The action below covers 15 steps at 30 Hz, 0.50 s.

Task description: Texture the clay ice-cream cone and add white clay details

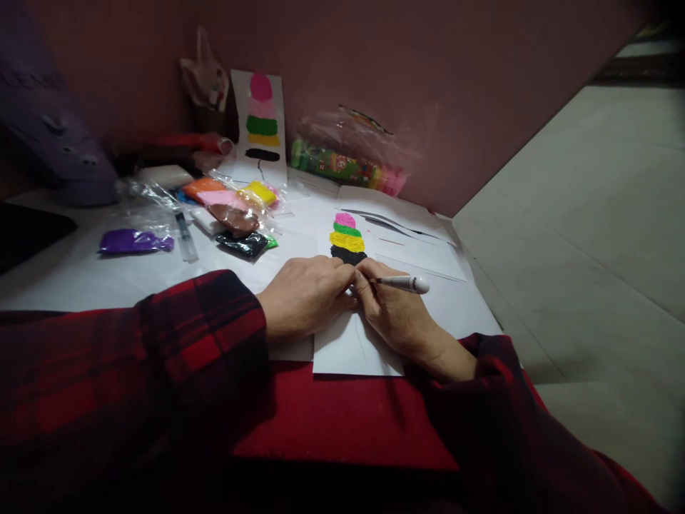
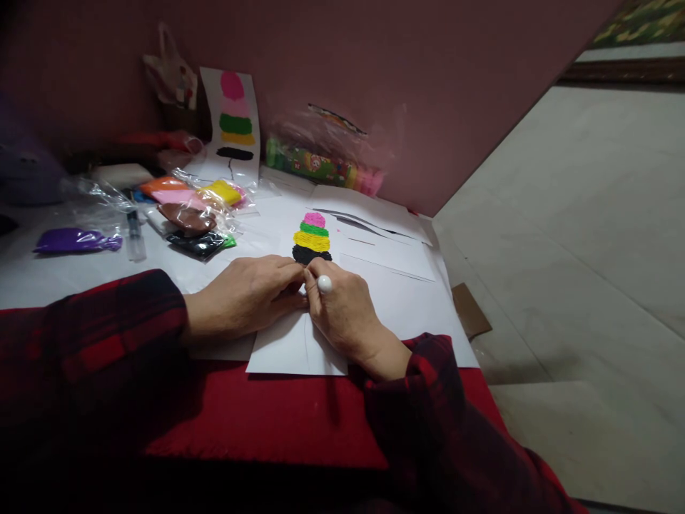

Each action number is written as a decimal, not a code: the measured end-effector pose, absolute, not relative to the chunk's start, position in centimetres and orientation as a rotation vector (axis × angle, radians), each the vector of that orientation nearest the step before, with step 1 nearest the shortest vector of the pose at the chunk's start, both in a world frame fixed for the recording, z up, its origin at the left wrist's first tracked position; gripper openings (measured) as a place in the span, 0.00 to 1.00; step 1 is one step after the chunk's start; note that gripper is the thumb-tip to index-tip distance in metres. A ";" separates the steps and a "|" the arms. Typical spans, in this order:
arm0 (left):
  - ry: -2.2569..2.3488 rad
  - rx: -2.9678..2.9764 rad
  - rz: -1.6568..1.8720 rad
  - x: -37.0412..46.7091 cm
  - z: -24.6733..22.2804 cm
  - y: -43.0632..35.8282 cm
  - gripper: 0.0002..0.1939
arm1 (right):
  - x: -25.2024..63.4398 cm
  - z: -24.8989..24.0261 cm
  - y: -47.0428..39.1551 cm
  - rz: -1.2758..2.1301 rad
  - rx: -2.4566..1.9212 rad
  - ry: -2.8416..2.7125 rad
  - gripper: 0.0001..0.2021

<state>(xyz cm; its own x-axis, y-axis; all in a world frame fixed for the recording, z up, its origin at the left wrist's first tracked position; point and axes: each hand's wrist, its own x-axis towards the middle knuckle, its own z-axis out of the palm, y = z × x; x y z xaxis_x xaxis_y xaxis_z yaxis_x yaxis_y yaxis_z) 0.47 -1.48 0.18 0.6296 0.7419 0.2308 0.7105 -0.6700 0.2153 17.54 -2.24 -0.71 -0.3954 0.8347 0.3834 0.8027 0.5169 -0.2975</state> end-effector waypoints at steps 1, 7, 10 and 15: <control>1.227 2.742 0.461 0.5 0.2 -1.5 0.10 | 17.5 -0.7 -2.2 0.087 -1.335 -2.274 0.11; 1.237 2.745 0.469 0.4 0.0 -1.4 0.10 | 17.6 -0.8 -2.2 0.077 -1.333 -2.274 0.11; 1.232 2.743 0.471 0.4 0.0 -1.5 0.10 | 17.6 -0.8 -2.2 0.077 -1.331 -2.272 0.11; 1.239 2.735 0.447 0.4 0.2 -1.5 0.10 | 17.6 -0.8 -2.2 0.085 -1.325 -2.277 0.11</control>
